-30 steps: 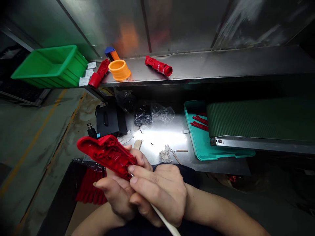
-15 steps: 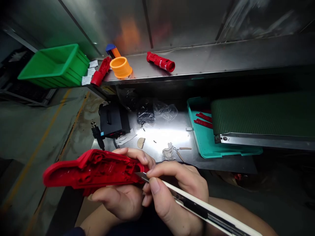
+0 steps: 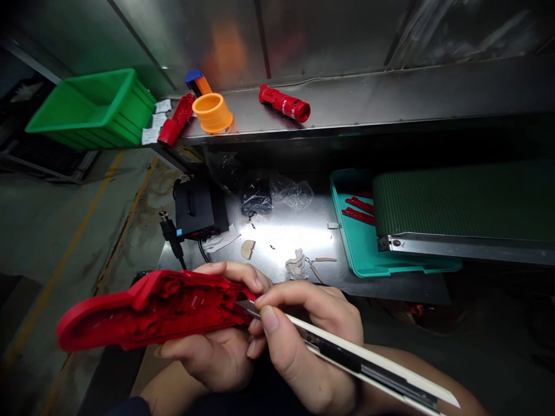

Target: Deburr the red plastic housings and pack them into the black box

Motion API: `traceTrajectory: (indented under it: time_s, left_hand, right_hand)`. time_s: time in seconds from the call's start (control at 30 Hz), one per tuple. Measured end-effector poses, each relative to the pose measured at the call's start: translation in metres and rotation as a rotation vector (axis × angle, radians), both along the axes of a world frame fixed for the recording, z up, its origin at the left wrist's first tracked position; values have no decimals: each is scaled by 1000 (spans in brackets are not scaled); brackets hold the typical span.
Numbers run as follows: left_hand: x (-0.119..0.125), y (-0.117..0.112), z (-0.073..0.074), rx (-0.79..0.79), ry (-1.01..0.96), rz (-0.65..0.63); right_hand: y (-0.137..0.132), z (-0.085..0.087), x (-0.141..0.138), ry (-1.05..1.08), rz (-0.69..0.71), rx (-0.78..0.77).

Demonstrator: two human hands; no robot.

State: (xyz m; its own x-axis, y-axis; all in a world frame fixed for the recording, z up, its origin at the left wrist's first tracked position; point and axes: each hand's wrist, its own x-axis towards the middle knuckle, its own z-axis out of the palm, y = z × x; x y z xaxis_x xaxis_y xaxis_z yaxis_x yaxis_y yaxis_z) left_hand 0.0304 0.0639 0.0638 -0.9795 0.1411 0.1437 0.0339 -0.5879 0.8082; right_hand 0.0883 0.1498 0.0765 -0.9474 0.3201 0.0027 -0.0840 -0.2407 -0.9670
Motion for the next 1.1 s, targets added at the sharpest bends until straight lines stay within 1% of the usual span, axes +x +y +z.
traceTrajectory:
  time_s: [0.13, 0.3, 0.47, 0.57, 0.7, 0.87, 1.0, 1.1]
  left_hand:
    - [1, -2, -3, 21, -11, -36]
    - [2, -4, -6, 24, 4, -51]
    - [1, -3, -9, 58, 53, -45]
    - [2, -3, -9, 46, 65, -43]
    - [4, -3, -10, 11, 12, -9]
    - [3, -4, -6, -1, 25, -10]
    - [3, -1, 1, -50, -31, 66]
    - [4, 0, 1, -78, -37, 68]
  right_hand:
    - [1, 0, 0, 9, -8, -1]
    - [0, 0, -1, 11, 7, -1]
    - [-1, -3, 0, 39, 1, -15]
    - [1, -4, -1, 38, 29, -31]
    - [3, -1, -2, 14, 35, -20]
    - [3, -2, -3, 28, 39, -19]
    - [3, -2, -3, 22, 34, -8]
    - [5, 1, -3, -11, 47, 33]
